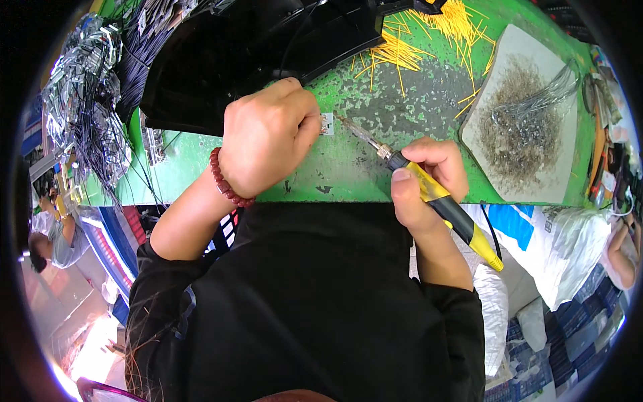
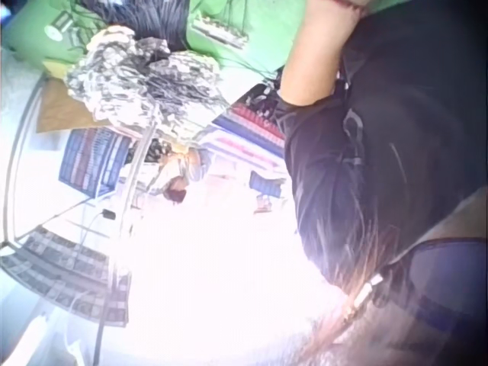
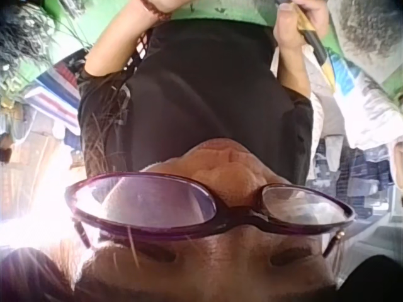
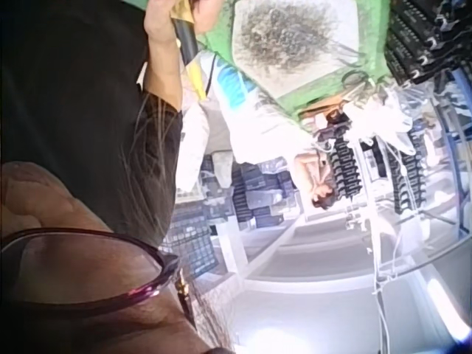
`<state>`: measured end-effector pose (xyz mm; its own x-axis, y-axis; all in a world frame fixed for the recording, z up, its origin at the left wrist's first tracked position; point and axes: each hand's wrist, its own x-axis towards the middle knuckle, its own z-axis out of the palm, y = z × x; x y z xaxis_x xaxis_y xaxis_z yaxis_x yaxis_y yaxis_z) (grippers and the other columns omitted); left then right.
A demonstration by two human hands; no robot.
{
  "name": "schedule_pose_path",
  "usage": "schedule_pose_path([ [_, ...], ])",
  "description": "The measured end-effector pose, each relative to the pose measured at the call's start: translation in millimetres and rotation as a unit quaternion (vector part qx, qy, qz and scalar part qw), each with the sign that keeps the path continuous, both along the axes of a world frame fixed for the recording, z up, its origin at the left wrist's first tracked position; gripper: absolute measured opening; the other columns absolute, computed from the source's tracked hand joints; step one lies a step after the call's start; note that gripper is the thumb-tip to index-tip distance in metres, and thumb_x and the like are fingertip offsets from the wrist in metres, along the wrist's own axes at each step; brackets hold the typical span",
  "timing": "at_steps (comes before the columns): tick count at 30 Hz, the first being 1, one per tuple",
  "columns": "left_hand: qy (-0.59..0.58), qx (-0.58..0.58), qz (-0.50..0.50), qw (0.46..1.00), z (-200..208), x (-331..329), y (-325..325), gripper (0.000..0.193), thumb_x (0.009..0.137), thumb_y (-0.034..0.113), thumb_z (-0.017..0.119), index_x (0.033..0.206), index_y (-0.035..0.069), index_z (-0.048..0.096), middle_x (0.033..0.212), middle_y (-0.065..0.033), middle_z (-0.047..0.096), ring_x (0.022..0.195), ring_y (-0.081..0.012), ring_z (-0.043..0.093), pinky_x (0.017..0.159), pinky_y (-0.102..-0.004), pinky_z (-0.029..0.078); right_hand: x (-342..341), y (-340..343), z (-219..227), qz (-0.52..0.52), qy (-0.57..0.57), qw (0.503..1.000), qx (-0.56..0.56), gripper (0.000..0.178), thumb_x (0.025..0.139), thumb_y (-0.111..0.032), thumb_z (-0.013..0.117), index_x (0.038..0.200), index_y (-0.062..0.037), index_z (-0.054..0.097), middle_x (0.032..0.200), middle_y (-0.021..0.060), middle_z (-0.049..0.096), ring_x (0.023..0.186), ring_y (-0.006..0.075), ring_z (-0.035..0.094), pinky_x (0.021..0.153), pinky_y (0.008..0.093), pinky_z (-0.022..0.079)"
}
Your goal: The person solders wires onto circuit boards using a soldering iron, installs the components into toy car bodies, and places the assembled car bodies into a crate.
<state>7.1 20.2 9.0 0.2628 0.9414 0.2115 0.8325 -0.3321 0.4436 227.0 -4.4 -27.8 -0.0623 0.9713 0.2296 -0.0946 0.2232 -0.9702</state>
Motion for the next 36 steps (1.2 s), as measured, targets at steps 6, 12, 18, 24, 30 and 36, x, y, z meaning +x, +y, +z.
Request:
schedule_pose_path([
  [6,-0.029,-0.038,-0.017,0.999,0.4,-4.5,-3.2,0.012,0.077,0.009,0.064,0.069,0.005,0.056,0.074,-0.0107,0.057,0.063,-0.0305,0.062,0.054,-0.0397,0.051,-0.5,-0.7,-1.1,-0.007,0.006,1.000,0.000,0.023,0.082,-0.015,0.067,0.093,-0.0017,0.051,0.071,-0.0005,0.047,0.062,0.0055,0.036,0.056,0.0224,0.028],
  [12,-0.100,-0.061,-0.045,0.992,-1.3,-11.6,-1.6,0.005,0.075,0.001,0.067,0.080,0.002,0.065,0.074,-0.0119,0.059,0.068,-0.0291,0.061,0.059,-0.0351,0.049,0.0,-0.2,-2.3,-0.008,0.000,1.000,0.009,0.023,0.081,-0.014,0.067,0.092,-0.0016,0.052,0.072,-0.0004,0.048,0.062,0.0052,0.037,0.057,0.0223,0.028],
  [18,-0.130,-0.063,-0.044,0.988,-2.6,-13.8,-1.6,0.006,0.077,-0.001,0.065,0.082,0.002,0.064,0.075,-0.0124,0.059,0.070,-0.0294,0.061,0.060,-0.0347,0.049,-0.6,-0.5,-0.5,-0.015,-0.003,1.000,-0.001,0.023,0.081,-0.015,0.067,0.092,-0.0016,0.052,0.073,-0.0001,0.049,0.063,0.0051,0.038,0.057,0.0220,0.029],
  [24,-0.005,-0.030,-0.015,0.999,-2.7,-8.3,-5.3,0.006,0.079,0.005,0.066,0.081,0.005,0.061,0.081,-0.0084,0.058,0.070,-0.0297,0.061,0.059,-0.0367,0.050,-0.3,0.4,-2.0,-0.012,-0.001,1.000,0.005,0.024,0.081,-0.017,0.068,0.092,-0.0016,0.052,0.073,-0.0003,0.049,0.062,0.0049,0.037,0.057,0.0220,0.028],
  [30,0.035,-0.018,-0.055,0.998,-1.9,-11.2,0.8,0.006,0.080,0.007,0.065,0.078,0.006,0.059,0.078,-0.0061,0.058,0.069,-0.0278,0.060,0.057,-0.0361,0.049,-0.2,1.5,-1.5,-0.001,0.001,1.000,0.005,0.027,0.082,-0.019,0.070,0.092,-0.0013,0.053,0.074,-0.0003,0.050,0.062,0.0048,0.038,0.056,0.0214,0.029],
  [36,0.040,0.037,-0.058,0.997,-4.3,-9.4,-0.6,0.006,0.079,0.006,0.065,0.077,0.007,0.059,0.076,-0.0062,0.057,0.067,-0.0261,0.060,0.054,-0.0343,0.049,-2.8,3.6,1.5,0.004,0.004,1.000,-0.019,0.030,0.082,-0.022,0.072,0.093,-0.0008,0.054,0.075,0.0000,0.052,0.063,0.0047,0.041,0.058,0.0207,0.032],
])
